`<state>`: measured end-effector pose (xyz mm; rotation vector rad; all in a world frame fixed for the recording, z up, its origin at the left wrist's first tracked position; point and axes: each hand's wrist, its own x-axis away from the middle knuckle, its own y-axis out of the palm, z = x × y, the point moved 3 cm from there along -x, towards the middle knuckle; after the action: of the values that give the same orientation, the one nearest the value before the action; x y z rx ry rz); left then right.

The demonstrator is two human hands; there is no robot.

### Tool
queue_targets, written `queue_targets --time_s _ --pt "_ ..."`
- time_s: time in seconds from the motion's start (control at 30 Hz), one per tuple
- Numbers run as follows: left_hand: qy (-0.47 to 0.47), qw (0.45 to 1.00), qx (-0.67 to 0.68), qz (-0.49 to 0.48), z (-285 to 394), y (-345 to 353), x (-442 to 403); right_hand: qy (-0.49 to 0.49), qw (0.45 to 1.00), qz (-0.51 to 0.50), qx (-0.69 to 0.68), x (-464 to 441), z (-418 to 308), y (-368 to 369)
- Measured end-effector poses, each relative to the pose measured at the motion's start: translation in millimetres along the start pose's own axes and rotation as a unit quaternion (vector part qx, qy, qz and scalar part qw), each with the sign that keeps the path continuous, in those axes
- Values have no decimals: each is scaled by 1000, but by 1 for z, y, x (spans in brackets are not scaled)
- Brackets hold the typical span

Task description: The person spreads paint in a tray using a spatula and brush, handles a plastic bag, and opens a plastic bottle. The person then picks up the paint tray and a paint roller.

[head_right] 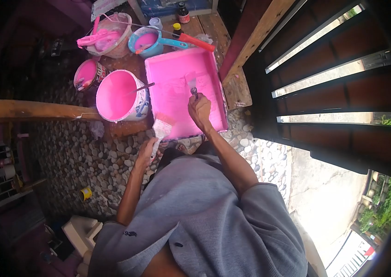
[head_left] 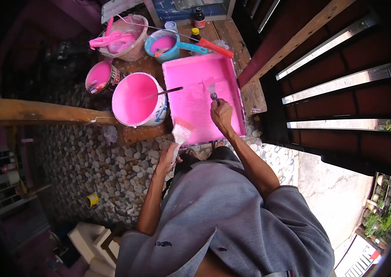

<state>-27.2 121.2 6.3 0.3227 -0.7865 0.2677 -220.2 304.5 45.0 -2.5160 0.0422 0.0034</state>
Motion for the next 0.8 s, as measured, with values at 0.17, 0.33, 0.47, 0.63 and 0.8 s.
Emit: queue_targets --time_s 0.17,0.33,0.47,0.63,0.8 --pt "4 1000 -13 13 1 -2 0 -17 989 -97 -107 18 -21 30" --pt "5 1000 18 -5 -9 -5 -8 -44 995 -80 -43 17 -9 26" --pt "-2 1000 24 -5 -14 -7 -12 -89 995 -38 -9 16 13 13" --pt "-4 999 44 -16 -23 -11 -21 -59 998 -22 -8 20 46 -2" --pt "-6 999 43 -20 -27 -11 -25 -101 991 -17 87 33 68 -4"
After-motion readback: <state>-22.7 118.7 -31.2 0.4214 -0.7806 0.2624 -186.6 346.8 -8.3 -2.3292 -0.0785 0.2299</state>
